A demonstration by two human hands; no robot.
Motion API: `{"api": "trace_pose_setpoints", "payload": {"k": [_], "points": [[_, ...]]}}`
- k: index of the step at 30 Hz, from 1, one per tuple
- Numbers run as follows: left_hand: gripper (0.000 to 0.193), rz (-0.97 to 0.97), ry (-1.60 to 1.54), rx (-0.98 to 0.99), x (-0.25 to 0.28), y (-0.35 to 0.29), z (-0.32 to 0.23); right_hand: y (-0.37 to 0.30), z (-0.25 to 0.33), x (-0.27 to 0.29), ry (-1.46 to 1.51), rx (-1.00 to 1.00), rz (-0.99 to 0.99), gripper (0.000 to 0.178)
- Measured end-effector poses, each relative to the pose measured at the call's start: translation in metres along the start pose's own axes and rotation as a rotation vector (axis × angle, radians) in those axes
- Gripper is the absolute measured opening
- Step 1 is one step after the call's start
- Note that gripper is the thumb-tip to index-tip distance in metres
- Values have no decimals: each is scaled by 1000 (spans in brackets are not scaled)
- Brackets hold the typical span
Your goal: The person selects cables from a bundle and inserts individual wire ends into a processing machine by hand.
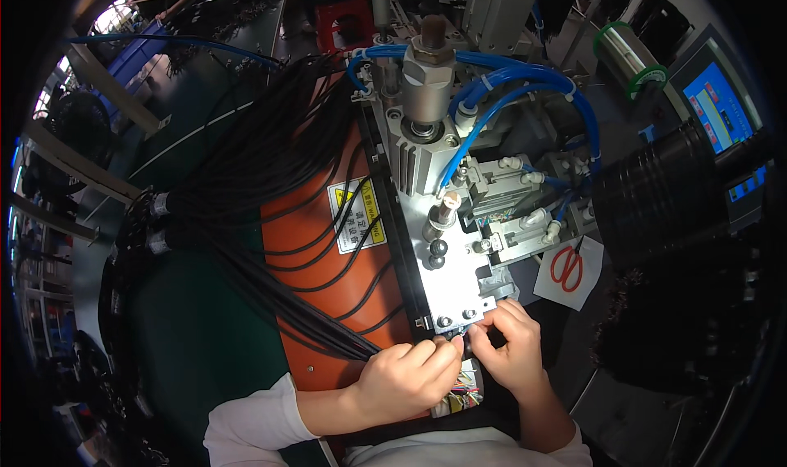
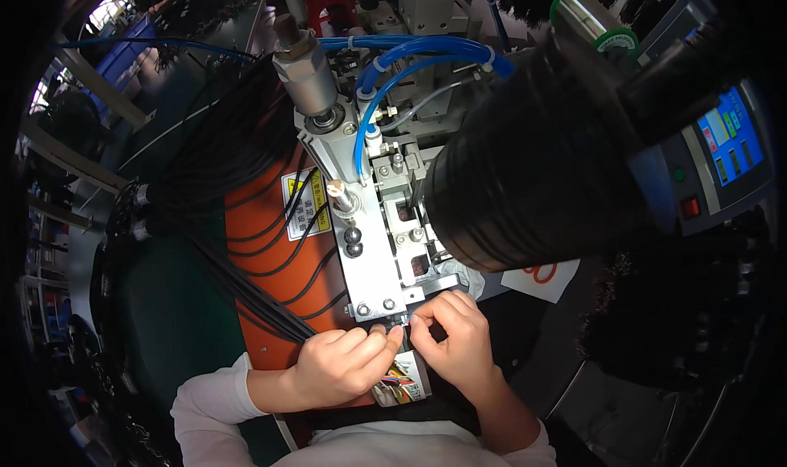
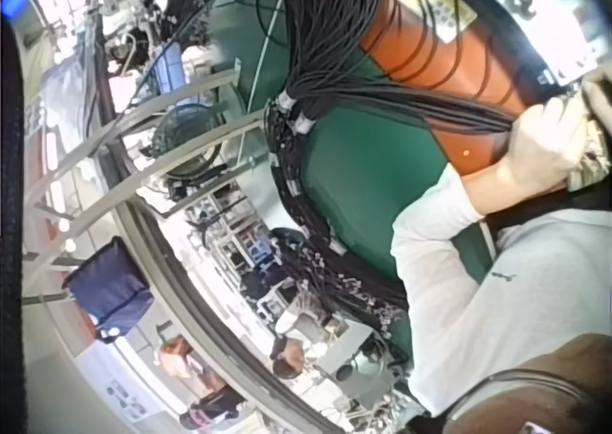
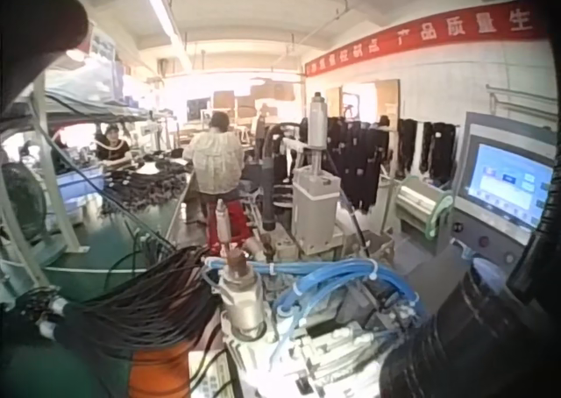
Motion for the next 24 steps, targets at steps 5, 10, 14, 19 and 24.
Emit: {"api": "trace_pose_setpoints", "payload": {"k": [5,10,14,19,24], "points": [[25,63,30,48,1,2,-3,-2,0,-3,-34,18,56,11],[21,86,39,86,0,5,-3,-1,1,-4,-34,57,-68,11],[21,102,50,100,-3,4,-1,-2,-6,-5,88,-95,-8,12],[20,135,49,119,-1,7,-3,-2,-4,-4,36,-36,-4,11],[19,117,54,127,-3,9,-3,-1,-5,-7,27,48,-98,10]]}}
Point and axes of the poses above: each hand's wrist, its own y-axis towards the middle knuckle, its own x-axis out of the back of the hand, z = x × y, the point moved 4 cm from there along y, towards the middle knuckle, and after that the axes turned 2 degrees about x, right-handed, at the moved point
